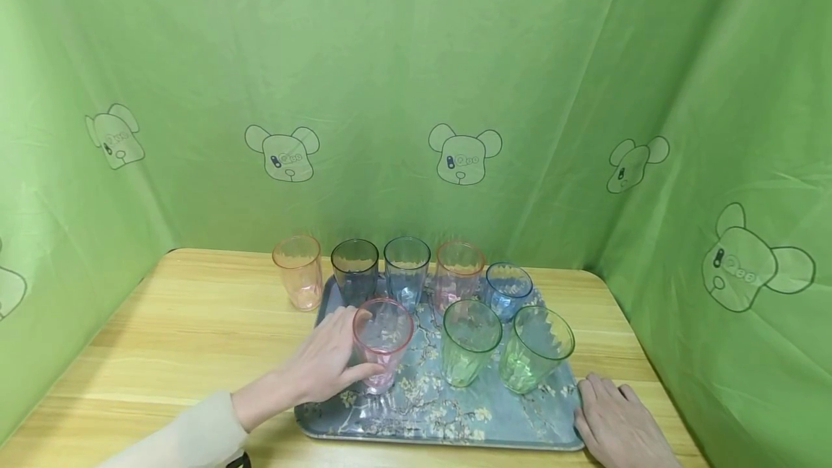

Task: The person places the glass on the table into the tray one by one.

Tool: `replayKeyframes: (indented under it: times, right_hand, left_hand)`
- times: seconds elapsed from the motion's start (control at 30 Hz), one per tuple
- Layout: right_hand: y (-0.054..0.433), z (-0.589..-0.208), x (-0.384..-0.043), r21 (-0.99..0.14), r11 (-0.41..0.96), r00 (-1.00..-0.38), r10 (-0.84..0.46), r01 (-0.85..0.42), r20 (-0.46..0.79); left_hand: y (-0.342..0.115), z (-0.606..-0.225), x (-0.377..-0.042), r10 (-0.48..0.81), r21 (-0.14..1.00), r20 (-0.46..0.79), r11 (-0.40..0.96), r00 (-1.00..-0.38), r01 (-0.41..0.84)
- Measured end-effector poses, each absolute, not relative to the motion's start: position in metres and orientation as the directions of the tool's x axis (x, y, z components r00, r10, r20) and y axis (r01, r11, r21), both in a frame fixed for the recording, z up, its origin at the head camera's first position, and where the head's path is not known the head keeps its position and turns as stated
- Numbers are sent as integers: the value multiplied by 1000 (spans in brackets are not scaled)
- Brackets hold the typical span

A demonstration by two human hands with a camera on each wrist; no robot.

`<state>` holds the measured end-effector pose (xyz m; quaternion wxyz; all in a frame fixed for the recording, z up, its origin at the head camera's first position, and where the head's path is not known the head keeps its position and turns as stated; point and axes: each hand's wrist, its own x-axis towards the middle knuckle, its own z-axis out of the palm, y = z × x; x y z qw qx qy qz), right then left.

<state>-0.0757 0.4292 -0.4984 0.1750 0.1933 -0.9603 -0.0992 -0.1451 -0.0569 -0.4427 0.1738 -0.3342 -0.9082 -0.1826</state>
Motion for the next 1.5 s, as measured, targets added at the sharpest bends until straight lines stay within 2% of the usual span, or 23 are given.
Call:
replayKeyframes:
  times: [0.23,0.47,0.83,1.27,1.5]
  right_hand:
    - [431,-498,-75,262,908,-878,-394,-326,273]
    - [432,-498,-76,259,909,-878,-394,-327,273]
    - [430,-496,-76,250,910,-878,-394,-331,271]
    - [429,-494,-77,247,912,-890,-385,-326,246]
    - [428,-493,-76,243,917,-900,-371,-317,229]
  left_hand:
    - [-49,-443,-146,535,260,431,697,-727,668]
    - [-39,-446,-148,552,242,442,686,-707,686]
    - [-29,-446,-149,572,241,398,690,-718,683]
    - [-24,-451,-154,568,241,426,679,-704,694]
    - [-22,-451,-155,569,264,385,686,-726,678]
